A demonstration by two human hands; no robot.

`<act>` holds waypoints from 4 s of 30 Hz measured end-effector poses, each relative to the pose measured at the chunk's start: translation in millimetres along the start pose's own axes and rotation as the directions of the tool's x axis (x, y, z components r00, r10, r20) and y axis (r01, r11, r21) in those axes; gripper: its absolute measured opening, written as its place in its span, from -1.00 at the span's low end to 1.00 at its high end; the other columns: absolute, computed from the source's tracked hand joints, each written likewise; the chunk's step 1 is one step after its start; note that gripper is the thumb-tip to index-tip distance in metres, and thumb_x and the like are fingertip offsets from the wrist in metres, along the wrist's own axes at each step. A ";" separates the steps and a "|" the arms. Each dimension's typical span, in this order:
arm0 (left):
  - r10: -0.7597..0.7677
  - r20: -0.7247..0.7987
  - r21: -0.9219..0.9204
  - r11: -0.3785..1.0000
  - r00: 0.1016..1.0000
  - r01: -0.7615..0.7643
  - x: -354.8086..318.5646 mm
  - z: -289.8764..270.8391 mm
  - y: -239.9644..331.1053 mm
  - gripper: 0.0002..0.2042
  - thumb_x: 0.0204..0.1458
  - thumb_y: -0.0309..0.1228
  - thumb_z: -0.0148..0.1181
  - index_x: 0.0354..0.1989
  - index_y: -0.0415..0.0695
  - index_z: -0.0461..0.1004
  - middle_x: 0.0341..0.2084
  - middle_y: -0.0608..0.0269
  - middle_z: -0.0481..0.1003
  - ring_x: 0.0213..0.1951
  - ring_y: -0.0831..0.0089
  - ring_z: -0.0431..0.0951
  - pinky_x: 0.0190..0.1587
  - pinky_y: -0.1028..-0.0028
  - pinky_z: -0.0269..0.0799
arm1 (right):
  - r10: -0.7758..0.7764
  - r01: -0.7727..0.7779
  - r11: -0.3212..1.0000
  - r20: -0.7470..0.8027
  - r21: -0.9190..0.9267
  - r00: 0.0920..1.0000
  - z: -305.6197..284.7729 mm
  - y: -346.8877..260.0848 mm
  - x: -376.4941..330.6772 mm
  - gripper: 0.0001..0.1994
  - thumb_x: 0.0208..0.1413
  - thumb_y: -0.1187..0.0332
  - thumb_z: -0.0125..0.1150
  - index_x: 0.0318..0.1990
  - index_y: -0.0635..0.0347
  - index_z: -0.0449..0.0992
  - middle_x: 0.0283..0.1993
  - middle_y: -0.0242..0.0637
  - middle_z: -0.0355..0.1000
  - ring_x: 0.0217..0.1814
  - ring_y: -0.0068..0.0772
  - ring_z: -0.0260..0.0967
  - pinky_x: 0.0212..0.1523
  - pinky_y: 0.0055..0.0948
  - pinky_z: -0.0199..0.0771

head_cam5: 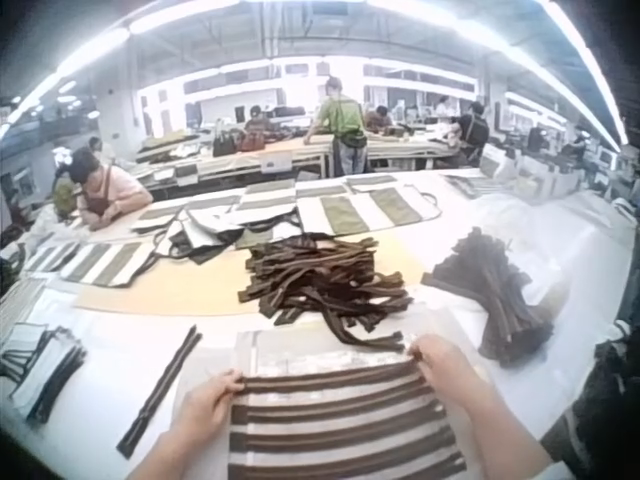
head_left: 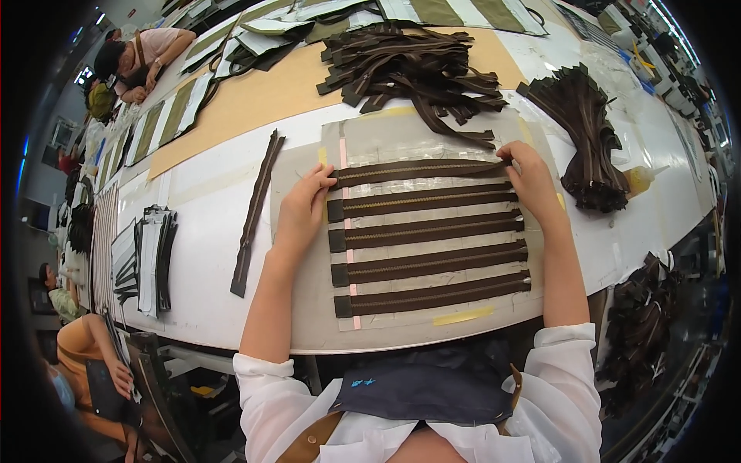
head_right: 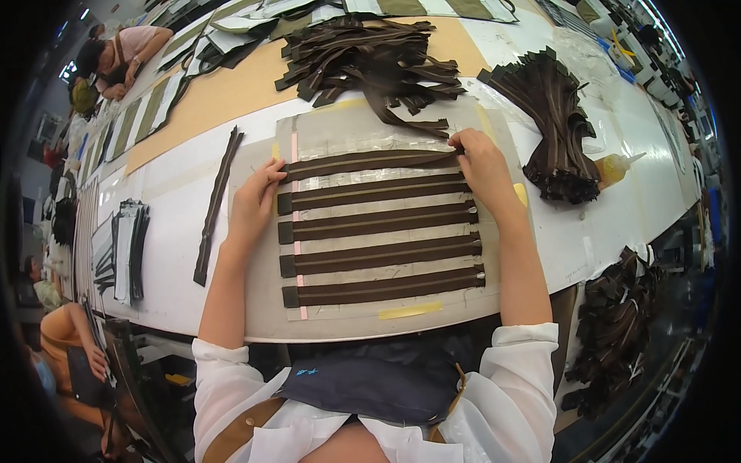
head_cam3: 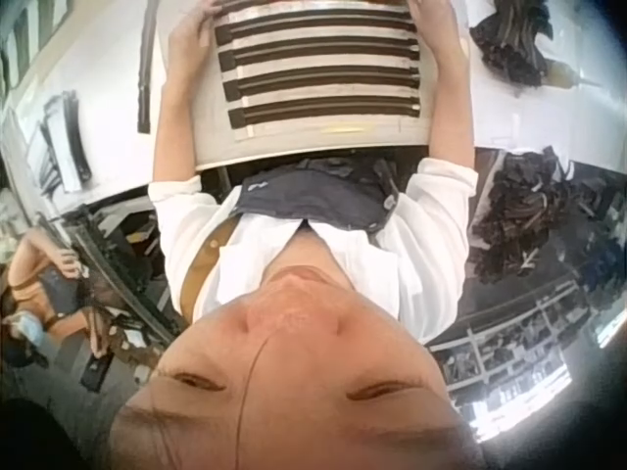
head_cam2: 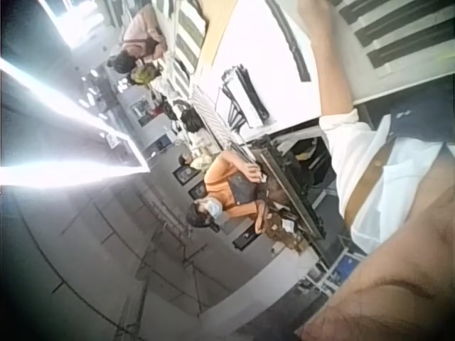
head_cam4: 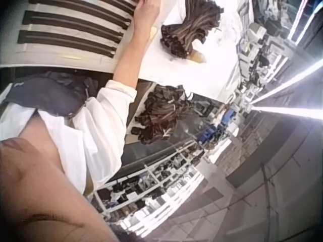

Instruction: Arranging and grouping leather strips on a template/mat in a workshop environment.

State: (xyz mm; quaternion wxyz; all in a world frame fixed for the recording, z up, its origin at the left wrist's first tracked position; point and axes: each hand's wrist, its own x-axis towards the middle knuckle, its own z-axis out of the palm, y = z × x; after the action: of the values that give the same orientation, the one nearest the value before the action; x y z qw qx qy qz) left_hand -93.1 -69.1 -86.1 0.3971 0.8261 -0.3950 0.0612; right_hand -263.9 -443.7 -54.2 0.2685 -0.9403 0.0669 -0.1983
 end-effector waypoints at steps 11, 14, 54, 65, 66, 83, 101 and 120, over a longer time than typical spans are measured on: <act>-0.003 -0.009 0.003 1.000 1.000 0.003 5.6 6.6 9.1 -0.84 0.11 -0.68 0.12 -0.16 -0.26 0.55 0.02 0.09 0.57 0.12 0.13 0.54 0.09 0.28 0.51 | -0.067 0.067 0.986 0.006 -0.151 0.998 -10.3 1.3 -3.8 -0.82 -0.06 0.68 0.12 -0.26 0.28 0.45 -0.16 -0.16 0.40 -0.04 -0.12 0.38 -0.04 -0.27 0.39; -0.036 0.000 -0.018 0.999 0.999 0.036 5.2 6.6 9.4 -0.83 0.11 -0.68 0.12 -0.16 -0.27 0.55 0.02 0.08 0.57 0.10 0.14 0.55 0.08 0.30 0.51 | 0.010 -0.016 0.993 -0.051 -0.114 0.999 -7.5 -4.3 -5.1 -0.83 0.01 0.65 0.14 -0.22 0.27 0.47 -0.25 -0.17 0.44 -0.26 -0.13 0.40 -0.20 -0.29 0.41; -0.001 -0.047 0.032 0.999 0.999 0.002 6.8 6.5 9.8 -0.81 0.07 -0.64 0.19 -0.15 -0.21 0.60 -0.07 0.15 0.61 0.02 0.19 0.57 0.05 0.32 0.50 | 0.260 -0.244 0.943 -0.042 0.229 0.965 5.7 7.4 -1.9 -0.89 0.13 0.55 0.20 -0.19 0.30 0.53 -0.41 -0.35 0.47 -0.43 -0.56 0.28 -0.34 -0.50 0.35; 0.034 -0.017 0.109 0.994 0.999 -0.031 7.7 8.1 11.5 -0.77 0.10 -0.63 0.16 -0.09 -0.18 0.62 -0.05 0.18 0.61 0.05 0.21 0.56 0.07 0.32 0.49 | 0.178 -0.172 0.979 -0.055 0.111 0.982 2.4 0.6 -5.7 -0.92 0.13 0.59 0.12 -0.24 0.37 0.51 -0.26 -0.05 0.51 -0.24 -0.06 0.47 -0.18 -0.27 0.44; 0.032 -0.016 0.114 0.993 0.999 -0.030 7.7 8.3 11.4 -0.77 0.10 -0.63 0.16 -0.09 -0.18 0.62 -0.04 0.18 0.61 0.05 0.21 0.56 0.08 0.32 0.49 | 0.182 -0.175 0.979 -0.056 0.108 0.982 3.7 1.7 -5.8 -0.92 0.13 0.59 0.12 -0.24 0.37 0.51 -0.26 -0.05 0.51 -0.24 -0.06 0.47 -0.18 -0.27 0.44; 0.059 -0.025 0.179 0.982 0.998 -0.053 8.4 6.7 11.3 -0.78 0.09 -0.60 0.19 -0.11 -0.14 0.64 -0.05 0.22 0.62 0.04 0.23 0.57 0.07 0.32 0.49 | -0.041 0.004 0.889 -0.071 -0.458 0.997 13.6 -5.0 -2.8 -0.95 0.06 0.53 0.21 -0.33 0.18 0.54 -0.32 -0.24 0.47 -0.16 -0.14 0.39 -0.11 -0.23 0.44; 0.076 -0.012 0.183 0.980 0.997 -0.073 8.5 4.5 11.3 -0.75 0.09 -0.63 0.16 -0.08 -0.17 0.63 -0.02 0.19 0.60 0.06 0.21 0.56 0.08 0.34 0.49 | -0.015 -0.002 0.741 -0.019 -0.672 1.000 20.3 -17.6 0.6 -0.87 -0.02 0.48 0.18 -0.31 0.08 0.58 -0.33 -0.25 0.40 -0.08 -0.20 0.34 -0.06 -0.23 0.29; 0.062 -0.034 0.180 0.982 0.997 -0.055 6.4 5.0 8.1 -0.77 0.07 -0.59 0.20 -0.10 -0.14 0.64 -0.03 0.18 0.61 0.05 0.20 0.58 0.07 0.33 0.50 | 0.191 -0.193 0.946 -0.035 -0.261 0.981 1.2 19.7 -3.6 -0.83 0.03 0.31 0.40 -0.20 -0.12 0.59 -0.22 -0.38 0.39 -0.07 -0.27 0.31 0.05 -0.23 0.17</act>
State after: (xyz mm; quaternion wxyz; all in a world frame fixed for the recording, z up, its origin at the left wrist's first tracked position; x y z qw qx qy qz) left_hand -95.5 -79.5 -81.9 0.3269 0.8451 -0.4041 0.1246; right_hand -267.0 -458.9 -66.8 0.1588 -0.9556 0.1853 -0.1651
